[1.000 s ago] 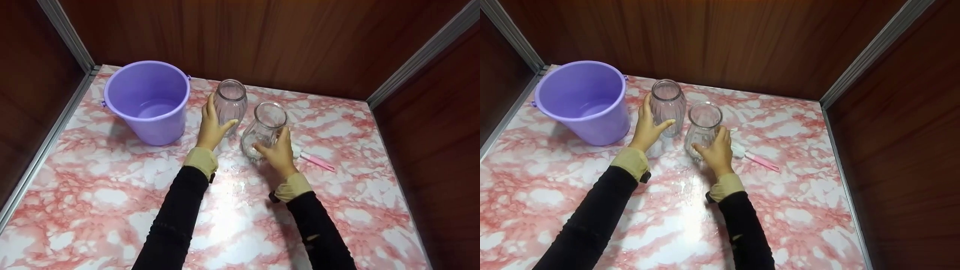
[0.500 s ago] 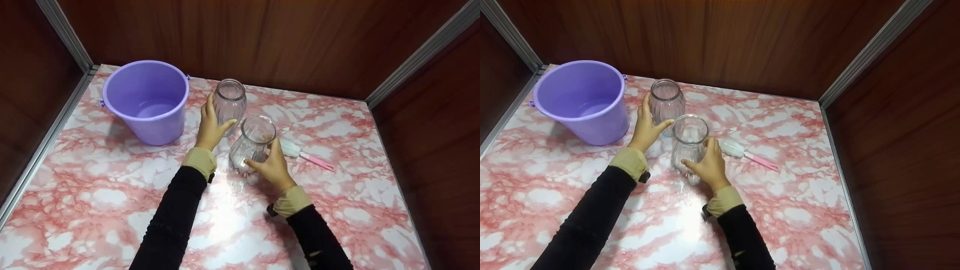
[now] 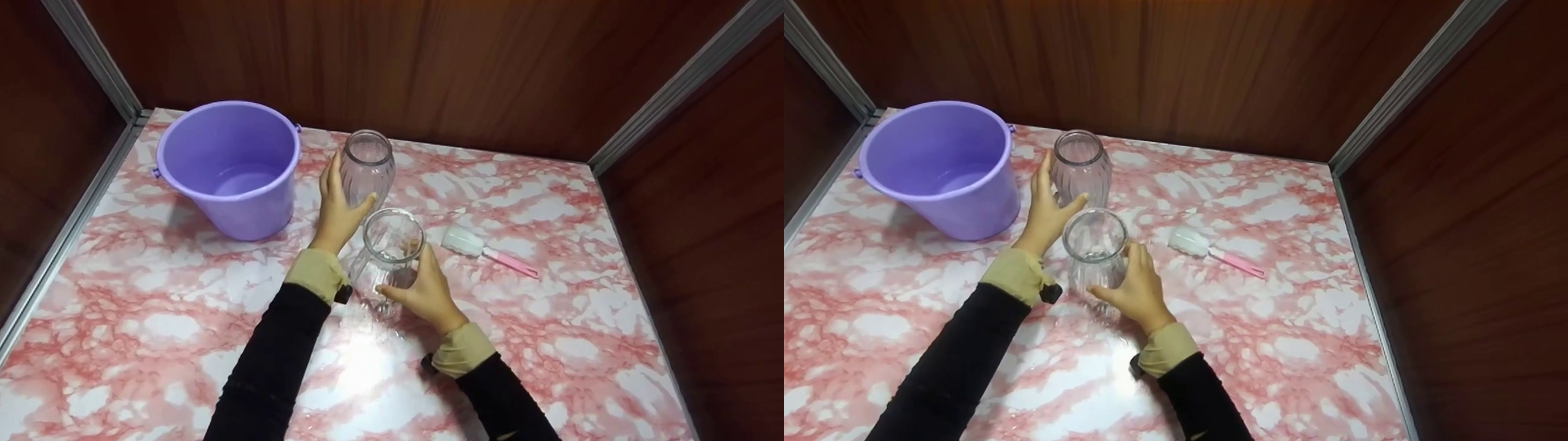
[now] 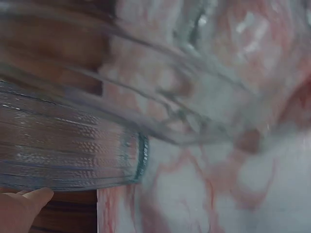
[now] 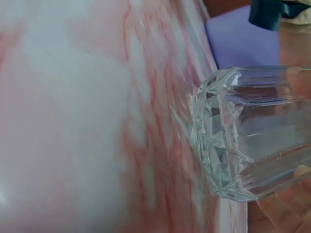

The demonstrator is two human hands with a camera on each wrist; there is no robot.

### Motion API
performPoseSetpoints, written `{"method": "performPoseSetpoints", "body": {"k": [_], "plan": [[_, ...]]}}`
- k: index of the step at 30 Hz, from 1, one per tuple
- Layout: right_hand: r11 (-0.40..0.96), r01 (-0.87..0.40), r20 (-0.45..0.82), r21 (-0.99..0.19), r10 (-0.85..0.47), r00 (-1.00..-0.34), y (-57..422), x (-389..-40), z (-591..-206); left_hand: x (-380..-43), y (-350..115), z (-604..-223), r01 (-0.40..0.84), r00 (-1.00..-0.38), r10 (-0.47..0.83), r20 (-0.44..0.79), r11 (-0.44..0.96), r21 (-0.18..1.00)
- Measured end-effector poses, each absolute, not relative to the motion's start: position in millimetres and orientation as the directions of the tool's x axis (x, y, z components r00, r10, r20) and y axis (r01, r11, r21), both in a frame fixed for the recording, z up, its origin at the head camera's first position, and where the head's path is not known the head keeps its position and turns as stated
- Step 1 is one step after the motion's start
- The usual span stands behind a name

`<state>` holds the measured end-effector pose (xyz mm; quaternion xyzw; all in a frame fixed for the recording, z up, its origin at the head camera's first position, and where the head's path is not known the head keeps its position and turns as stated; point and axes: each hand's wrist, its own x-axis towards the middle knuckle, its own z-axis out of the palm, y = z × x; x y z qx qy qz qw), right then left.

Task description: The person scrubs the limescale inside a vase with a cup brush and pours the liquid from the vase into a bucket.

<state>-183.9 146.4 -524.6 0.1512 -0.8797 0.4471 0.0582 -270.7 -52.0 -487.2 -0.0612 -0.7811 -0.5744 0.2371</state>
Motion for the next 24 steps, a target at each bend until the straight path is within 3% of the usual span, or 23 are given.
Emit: {"method": "performPoseSetpoints", "body": {"k": [5,10,14,20,24], "plan": [[0.576,-0.359,0.27,-0.735,-0.238,-0.933,142.7,-179.5,-527.1,-253.9,-58.0,-481.3,0.432,-0.869,-0.213,0.446,0.11,0.895],[0.572,-0.382,0.291,-0.726,-0.247,-0.924,143.4,-178.4,-528.3,-227.9,-62.5,-485.1,0.463,-0.885,-0.111,0.451,-0.12,0.878],[0.569,-0.376,0.285,-0.731,-0.246,-0.926,144.2,-177.8,-527.6,-210.6,-60.6,-498.0,0.488,-0.87,-0.009,0.493,-0.164,0.857],[0.559,-0.385,0.295,-0.734,-0.249,-0.923,143.8,-177.4,-527.3,-190.4,-50.0,-514.1,0.428,-0.868,0.208,0.451,-0.144,0.892],[0.555,-0.396,0.304,-0.732,-0.253,-0.918,142.0,-176.1,-528.7,-179.6,-44.1,-510.2,0.447,-0.849,0.259,0.46,-0.109,0.888]]}}
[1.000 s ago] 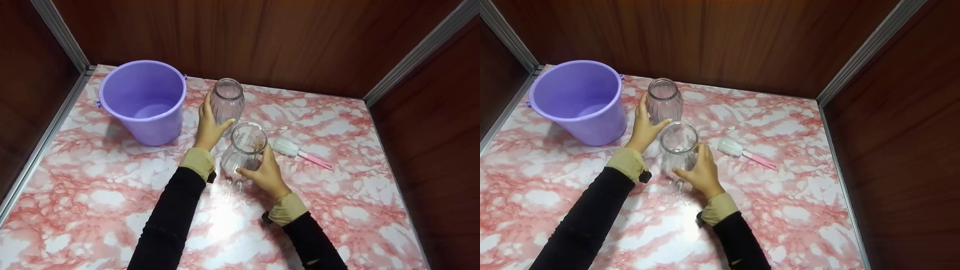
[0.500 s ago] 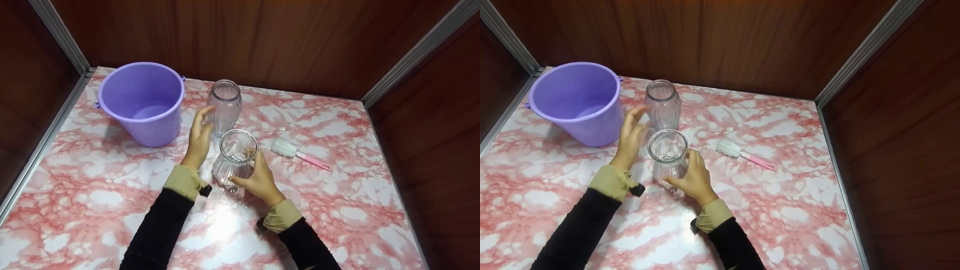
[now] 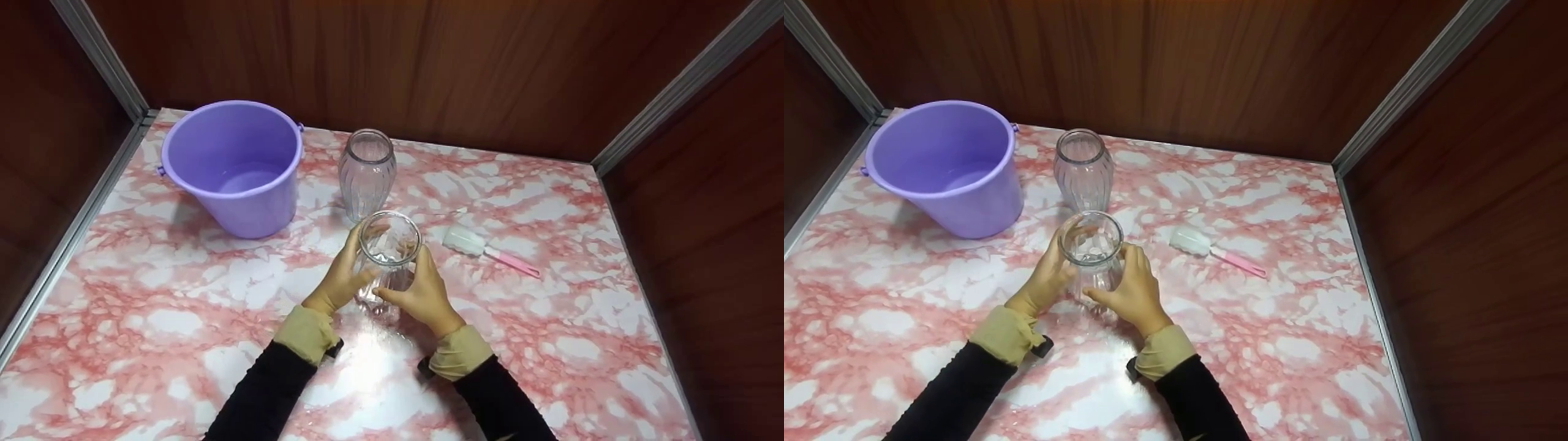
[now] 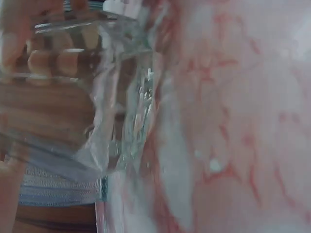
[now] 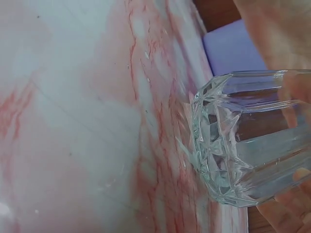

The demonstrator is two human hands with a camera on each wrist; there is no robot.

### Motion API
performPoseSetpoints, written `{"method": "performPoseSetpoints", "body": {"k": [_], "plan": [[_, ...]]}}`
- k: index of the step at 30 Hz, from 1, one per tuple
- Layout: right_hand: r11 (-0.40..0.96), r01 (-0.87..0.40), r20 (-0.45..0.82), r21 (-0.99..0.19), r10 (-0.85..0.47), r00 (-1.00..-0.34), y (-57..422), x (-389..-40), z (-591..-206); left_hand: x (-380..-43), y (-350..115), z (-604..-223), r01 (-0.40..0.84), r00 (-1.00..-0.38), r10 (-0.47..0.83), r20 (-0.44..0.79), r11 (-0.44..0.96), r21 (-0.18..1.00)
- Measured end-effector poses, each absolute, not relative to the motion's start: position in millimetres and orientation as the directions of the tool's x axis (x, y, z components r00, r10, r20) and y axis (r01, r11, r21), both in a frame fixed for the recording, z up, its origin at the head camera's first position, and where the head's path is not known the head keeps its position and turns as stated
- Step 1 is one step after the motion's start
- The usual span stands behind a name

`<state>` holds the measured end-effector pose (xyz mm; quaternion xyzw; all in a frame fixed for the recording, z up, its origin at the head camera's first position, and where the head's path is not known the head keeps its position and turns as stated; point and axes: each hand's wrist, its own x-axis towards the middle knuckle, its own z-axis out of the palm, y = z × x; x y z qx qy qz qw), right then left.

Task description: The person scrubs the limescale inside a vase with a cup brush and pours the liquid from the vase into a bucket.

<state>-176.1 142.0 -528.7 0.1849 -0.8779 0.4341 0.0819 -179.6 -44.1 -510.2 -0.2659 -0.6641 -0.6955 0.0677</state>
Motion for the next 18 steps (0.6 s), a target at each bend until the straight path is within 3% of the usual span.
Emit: {"method": "performPoseSetpoints", "body": {"k": [5,12,18], "plan": [[0.563,-0.384,0.3,-0.732,-0.241,-0.923,138.6,-172.6,-528.6,-170.0,-35.6,-494.5,0.464,-0.865,0.207,0.457,-0.018,0.886],[0.598,-0.372,0.295,-0.71,-0.227,-0.928,134.4,-169.0,-528.0,-181.2,-21.6,-519.4,0.39,-0.92,0.062,0.386,0.067,0.919],[0.611,-0.376,0.305,-0.697,-0.222,-0.926,135.3,-167.2,-529.1,-182.1,-15.9,-520.6,0.387,-0.921,0.006,0.389,0.1,0.917]]}}
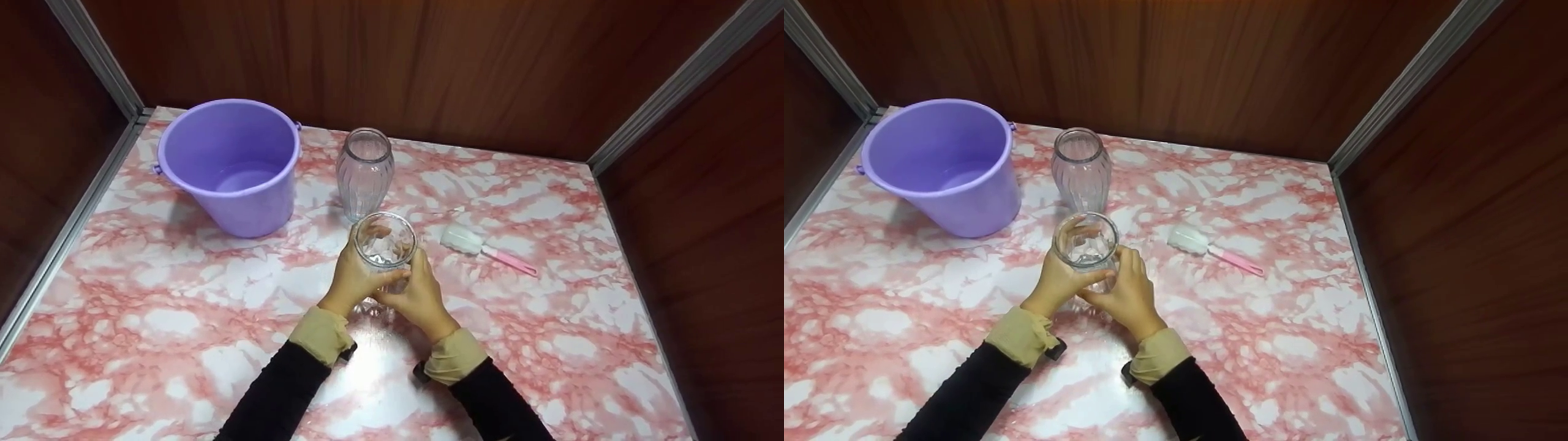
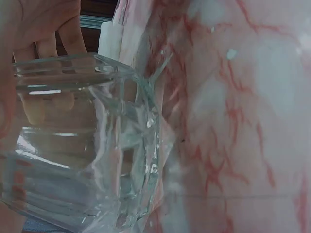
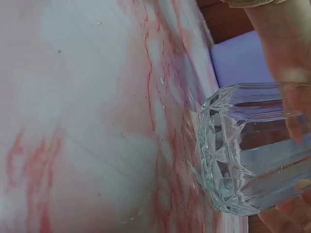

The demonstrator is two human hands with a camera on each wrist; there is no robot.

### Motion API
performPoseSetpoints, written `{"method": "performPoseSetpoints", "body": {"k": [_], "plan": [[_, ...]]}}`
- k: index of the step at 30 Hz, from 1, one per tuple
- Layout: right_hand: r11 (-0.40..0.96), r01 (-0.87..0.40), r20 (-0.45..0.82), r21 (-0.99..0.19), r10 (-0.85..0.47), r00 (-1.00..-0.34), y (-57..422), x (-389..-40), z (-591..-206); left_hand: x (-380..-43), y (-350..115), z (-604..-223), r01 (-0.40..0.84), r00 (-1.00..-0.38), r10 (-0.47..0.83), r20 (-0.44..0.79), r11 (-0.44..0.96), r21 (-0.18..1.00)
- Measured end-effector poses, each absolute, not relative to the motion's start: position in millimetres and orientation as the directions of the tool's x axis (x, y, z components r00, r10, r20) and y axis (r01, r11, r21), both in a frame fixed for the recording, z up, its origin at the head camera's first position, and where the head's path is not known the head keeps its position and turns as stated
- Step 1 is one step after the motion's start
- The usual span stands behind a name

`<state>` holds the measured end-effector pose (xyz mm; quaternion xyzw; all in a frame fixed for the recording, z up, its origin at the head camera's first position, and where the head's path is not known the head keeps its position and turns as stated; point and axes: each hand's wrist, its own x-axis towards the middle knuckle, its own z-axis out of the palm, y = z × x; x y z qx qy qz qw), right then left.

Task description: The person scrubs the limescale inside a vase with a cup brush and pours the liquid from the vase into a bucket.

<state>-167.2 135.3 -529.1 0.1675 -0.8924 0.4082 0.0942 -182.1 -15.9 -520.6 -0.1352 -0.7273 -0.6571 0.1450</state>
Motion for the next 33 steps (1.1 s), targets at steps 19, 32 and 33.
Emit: {"method": "performPoseSetpoints", "body": {"k": [19,32,33], "plan": [[0.32,-0.37,0.242,-0.872,-0.375,-0.895,152.5,-172.5,-530.8,-183.4,-11.7,-529.1,0.43,-0.894,-0.051,0.444,0.174,0.886],[0.379,-0.416,0.262,-0.827,-0.395,-0.88,183.6,-176.8,-535.6,-184.9,-11.3,-532.1,0.491,-0.858,-0.069,0.509,0.184,0.852],[0.394,-0.427,0.27,-0.814,-0.394,-0.879,186.5,-177.3,-537.4,-185.1,-11.6,-532.4,0.492,-0.857,-0.071,0.51,0.184,0.851]]}}
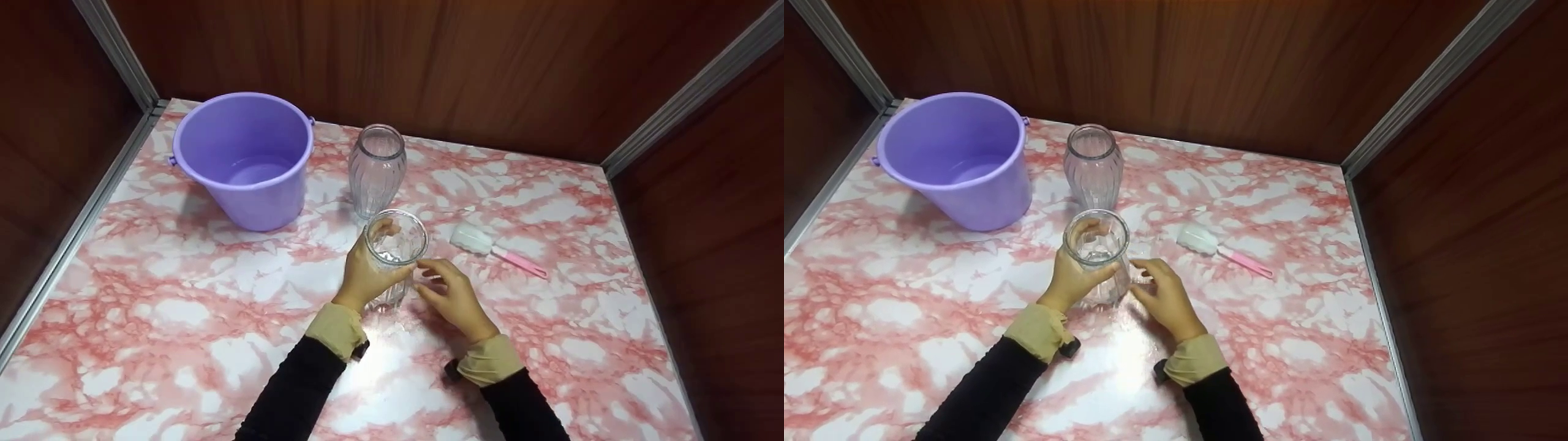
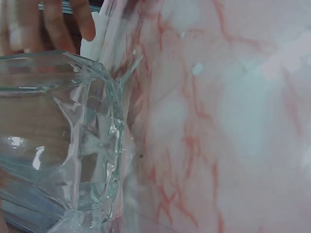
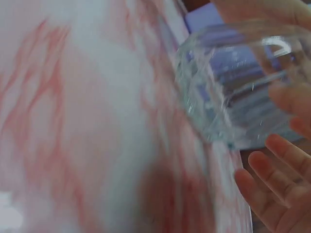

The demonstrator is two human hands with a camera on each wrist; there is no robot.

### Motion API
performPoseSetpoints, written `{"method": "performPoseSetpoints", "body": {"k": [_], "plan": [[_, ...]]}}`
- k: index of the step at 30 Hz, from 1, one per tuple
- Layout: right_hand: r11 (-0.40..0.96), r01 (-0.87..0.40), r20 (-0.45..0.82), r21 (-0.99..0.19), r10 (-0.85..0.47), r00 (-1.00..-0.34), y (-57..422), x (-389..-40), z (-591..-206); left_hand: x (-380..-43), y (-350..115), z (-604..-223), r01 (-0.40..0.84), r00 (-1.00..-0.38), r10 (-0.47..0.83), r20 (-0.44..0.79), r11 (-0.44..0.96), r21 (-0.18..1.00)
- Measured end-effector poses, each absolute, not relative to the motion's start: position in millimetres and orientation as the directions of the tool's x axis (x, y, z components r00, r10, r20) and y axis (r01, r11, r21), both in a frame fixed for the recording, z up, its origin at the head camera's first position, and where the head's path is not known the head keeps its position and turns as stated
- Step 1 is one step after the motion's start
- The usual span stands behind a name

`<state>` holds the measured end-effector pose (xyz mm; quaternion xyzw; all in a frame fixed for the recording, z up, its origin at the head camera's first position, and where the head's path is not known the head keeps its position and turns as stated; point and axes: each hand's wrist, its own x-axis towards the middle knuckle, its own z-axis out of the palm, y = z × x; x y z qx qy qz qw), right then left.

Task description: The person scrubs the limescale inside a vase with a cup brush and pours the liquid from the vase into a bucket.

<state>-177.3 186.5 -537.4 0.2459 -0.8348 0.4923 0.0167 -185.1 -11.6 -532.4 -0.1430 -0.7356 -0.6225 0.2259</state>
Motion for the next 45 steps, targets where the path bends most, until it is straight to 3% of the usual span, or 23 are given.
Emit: {"method": "performPoseSetpoints", "body": {"k": [17,27,36,45], "plan": [[0.573,-0.358,0.316,-0.737,-0.177,-0.932,248.6,-203.1,-534.6,-164.6,-14.2,-495.0,0.459,-0.88,-0.065,0.471,0.144,0.877],[0.655,-0.273,0.288,-0.705,-0.088,-0.954,288.7,-225.2,-527.6,-184.5,-12.7,-532.7,0.494,-0.857,-0.063,0.511,0.178,0.851],[0.738,-0.298,0.375,-0.605,-0.066,-0.925,318.2,-234.2,-534.0,-184.0,-13.0,-530.6,0.491,-0.86,-0.06,0.506,0.171,0.854],[0.78,-0.215,0.327,-0.587,-0.014,-0.945,332.4,-234.0,-543.6,-183.6,-11.1,-528.5,0.456,-0.877,-0.069,0.476,0.194,0.869]]}}
